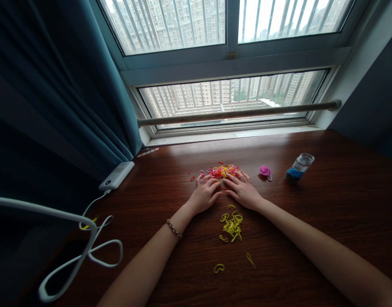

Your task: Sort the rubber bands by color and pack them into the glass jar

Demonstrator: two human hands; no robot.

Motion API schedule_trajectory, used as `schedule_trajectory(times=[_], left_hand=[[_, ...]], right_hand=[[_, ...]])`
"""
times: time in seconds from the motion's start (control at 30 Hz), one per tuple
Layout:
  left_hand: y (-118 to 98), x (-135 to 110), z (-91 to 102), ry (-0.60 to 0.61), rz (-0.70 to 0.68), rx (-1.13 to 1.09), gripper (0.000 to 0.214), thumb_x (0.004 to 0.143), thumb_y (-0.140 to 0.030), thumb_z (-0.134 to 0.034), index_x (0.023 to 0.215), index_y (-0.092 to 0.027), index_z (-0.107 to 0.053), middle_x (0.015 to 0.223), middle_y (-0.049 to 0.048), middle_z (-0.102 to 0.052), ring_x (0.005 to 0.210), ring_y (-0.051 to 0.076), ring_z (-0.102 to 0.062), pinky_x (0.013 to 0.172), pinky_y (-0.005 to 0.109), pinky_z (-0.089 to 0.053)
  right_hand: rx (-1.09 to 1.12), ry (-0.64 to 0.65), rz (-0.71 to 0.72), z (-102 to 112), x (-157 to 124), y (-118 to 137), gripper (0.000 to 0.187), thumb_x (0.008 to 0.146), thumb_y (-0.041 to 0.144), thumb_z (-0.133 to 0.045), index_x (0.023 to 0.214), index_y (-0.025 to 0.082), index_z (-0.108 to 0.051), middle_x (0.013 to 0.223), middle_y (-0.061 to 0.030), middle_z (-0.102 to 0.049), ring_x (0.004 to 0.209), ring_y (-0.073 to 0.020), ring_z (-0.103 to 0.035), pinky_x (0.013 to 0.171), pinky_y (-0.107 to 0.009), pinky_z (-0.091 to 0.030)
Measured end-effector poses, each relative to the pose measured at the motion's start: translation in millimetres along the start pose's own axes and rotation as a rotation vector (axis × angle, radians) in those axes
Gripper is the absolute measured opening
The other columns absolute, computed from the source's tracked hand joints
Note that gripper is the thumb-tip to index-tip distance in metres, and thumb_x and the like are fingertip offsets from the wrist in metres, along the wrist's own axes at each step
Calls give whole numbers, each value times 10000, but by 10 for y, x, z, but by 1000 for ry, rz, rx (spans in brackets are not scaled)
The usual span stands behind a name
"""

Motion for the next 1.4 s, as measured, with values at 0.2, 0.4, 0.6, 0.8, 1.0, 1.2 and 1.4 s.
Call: schedule_trajectory(times=[0.2,0.4,0.6,0.8,1.0,1.2,1.4], left_hand=[[10,-4,36,-30,18,2,292,870,-378,-395,1007,-231,-607,1143,70,-559,1179,252,-353,1020,511,-95],[-1,1,14,-35,5,-8,305,877,-359,-393,1076,-216,-575,1171,60,-571,1199,255,-349,1026,512,-92],[18,-9,63,-113,-14,-34,299,859,-313,-446,1109,-184,-547,1146,81,-584,1166,241,-408,1031,493,-165],[322,-71,197,-356,123,-228,158,819,-188,-497,931,-174,-608,956,74,-633,953,197,-548,881,367,-414],[687,-181,167,-461,400,-424,106,769,-245,-571,829,-181,-631,835,45,-659,786,178,-608,743,305,-471],[818,-216,86,-494,509,-710,185,755,-305,-580,866,-179,-660,823,48,-671,731,174,-620,653,265,-484],[798,-217,146,-547,538,-875,163,739,-312,-596,784,-166,-653,641,4,-624,573,121,-569,517,200,-440]], right_hand=[[20,-10,9,-7,0,11,417,882,425,-371,1257,266,-460,1317,-12,-462,1250,-274,-282,1030,-491,-155],[137,-132,24,132,-19,2,299,885,309,-405,1116,225,-575,1172,-55,-578,1178,-249,-390,1003,-473,-230],[325,-305,30,292,-46,-72,264,880,221,-385,1017,172,-605,1074,-98,-598,1041,-217,-515,918,-394,-388],[534,-422,-23,393,-110,-195,159,834,200,-465,852,183,-622,906,-73,-625,886,-192,-580,815,-331,-461],[674,-413,-219,365,-116,-354,76,762,218,-557,769,176,-620,756,-44,-639,720,-178,-598,702,-313,-472],[1211,-29,-243,191,-12,-147,198,718,329,-625,770,139,-636,656,-28,-642,587,-128,-589,586,-249,-479],[1299,473,-150,-63,-121,225,291,683,397,-650,696,107,-643,490,10,-579,369,-63,-461,360,-173,-342]])
Point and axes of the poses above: each hand's wrist, its own x-axis towards the middle knuckle, its own z-axis out of the back of the hand, y = z × x, the point moved 9 cm from there along x, towards the middle knuckle
